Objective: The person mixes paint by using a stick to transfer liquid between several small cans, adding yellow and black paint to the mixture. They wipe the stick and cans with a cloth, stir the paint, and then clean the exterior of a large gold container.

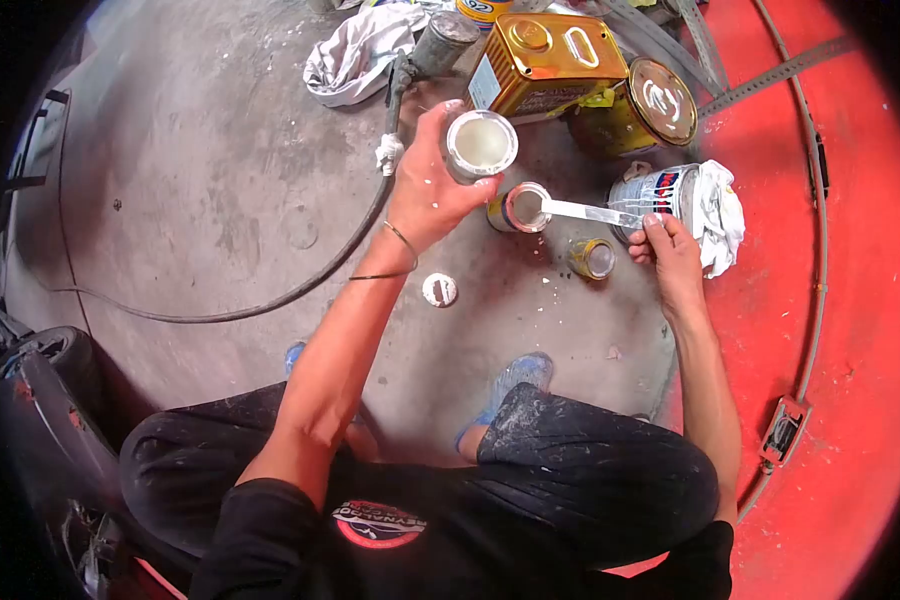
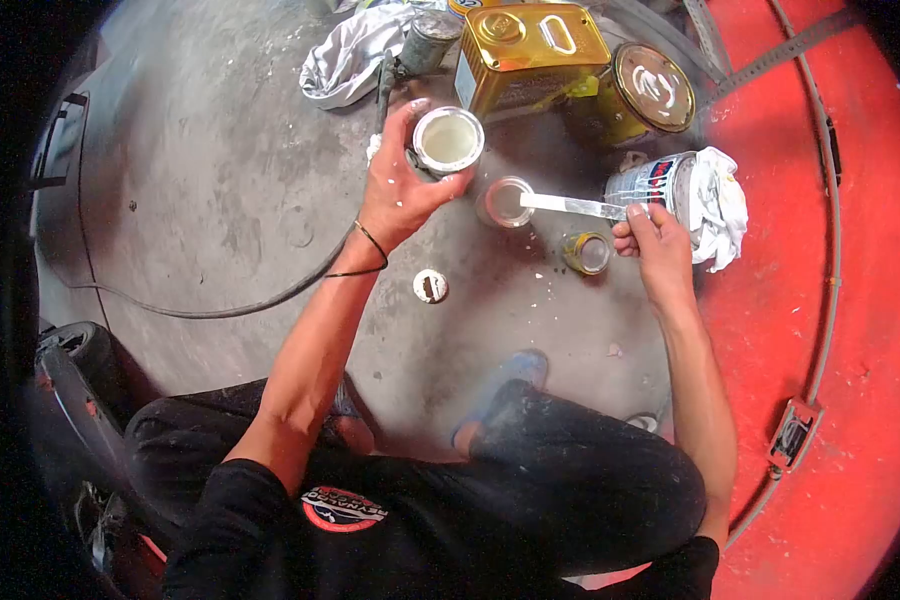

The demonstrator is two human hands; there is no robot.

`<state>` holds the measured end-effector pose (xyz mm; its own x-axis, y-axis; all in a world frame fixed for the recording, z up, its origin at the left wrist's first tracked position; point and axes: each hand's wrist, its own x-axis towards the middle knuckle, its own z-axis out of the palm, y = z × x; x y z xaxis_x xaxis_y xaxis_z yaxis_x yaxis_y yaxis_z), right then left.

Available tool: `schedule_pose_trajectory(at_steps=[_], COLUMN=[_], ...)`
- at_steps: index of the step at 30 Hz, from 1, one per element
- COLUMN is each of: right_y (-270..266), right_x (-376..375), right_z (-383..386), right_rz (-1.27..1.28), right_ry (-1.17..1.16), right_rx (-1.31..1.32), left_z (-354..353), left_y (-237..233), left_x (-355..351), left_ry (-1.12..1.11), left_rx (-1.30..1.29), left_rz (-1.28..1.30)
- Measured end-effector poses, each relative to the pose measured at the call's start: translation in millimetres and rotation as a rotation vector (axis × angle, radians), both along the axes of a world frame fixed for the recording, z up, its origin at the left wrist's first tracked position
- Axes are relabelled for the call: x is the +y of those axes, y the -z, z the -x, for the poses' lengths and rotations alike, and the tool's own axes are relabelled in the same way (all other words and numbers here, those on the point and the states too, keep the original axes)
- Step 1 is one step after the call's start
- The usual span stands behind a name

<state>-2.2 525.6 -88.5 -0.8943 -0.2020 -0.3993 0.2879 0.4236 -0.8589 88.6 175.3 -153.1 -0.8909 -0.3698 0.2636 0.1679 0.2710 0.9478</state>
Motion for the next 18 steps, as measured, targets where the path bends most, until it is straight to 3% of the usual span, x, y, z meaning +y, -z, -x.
schedule_pose_trajectory(at_steps=[2,5,12,18], right_y=[-0.2,4.3,9.1,5.5], right_x=[2.8,4.8,12.8,17.7], right_z=[-4.8,-9.5,-10.3,-13.9], right_rz=[0.074,0.188,0.272,0.346], right_ry=[0.061,0.118,0.114,0.132], right_rx=[-0.083,-0.177,-0.226,-0.244], left_z=[-5.2,-8.3,-5.1,2.0], left_y=[3.2,13.1,7.8,7.0], left_x=[-0.5,0.7,7.9,19.1], left_ry=[0.045,0.057,0.074,0.099], left_rx=[0.004,0.08,0.088,0.1], left_rz=[0.031,0.292,0.526,0.453])
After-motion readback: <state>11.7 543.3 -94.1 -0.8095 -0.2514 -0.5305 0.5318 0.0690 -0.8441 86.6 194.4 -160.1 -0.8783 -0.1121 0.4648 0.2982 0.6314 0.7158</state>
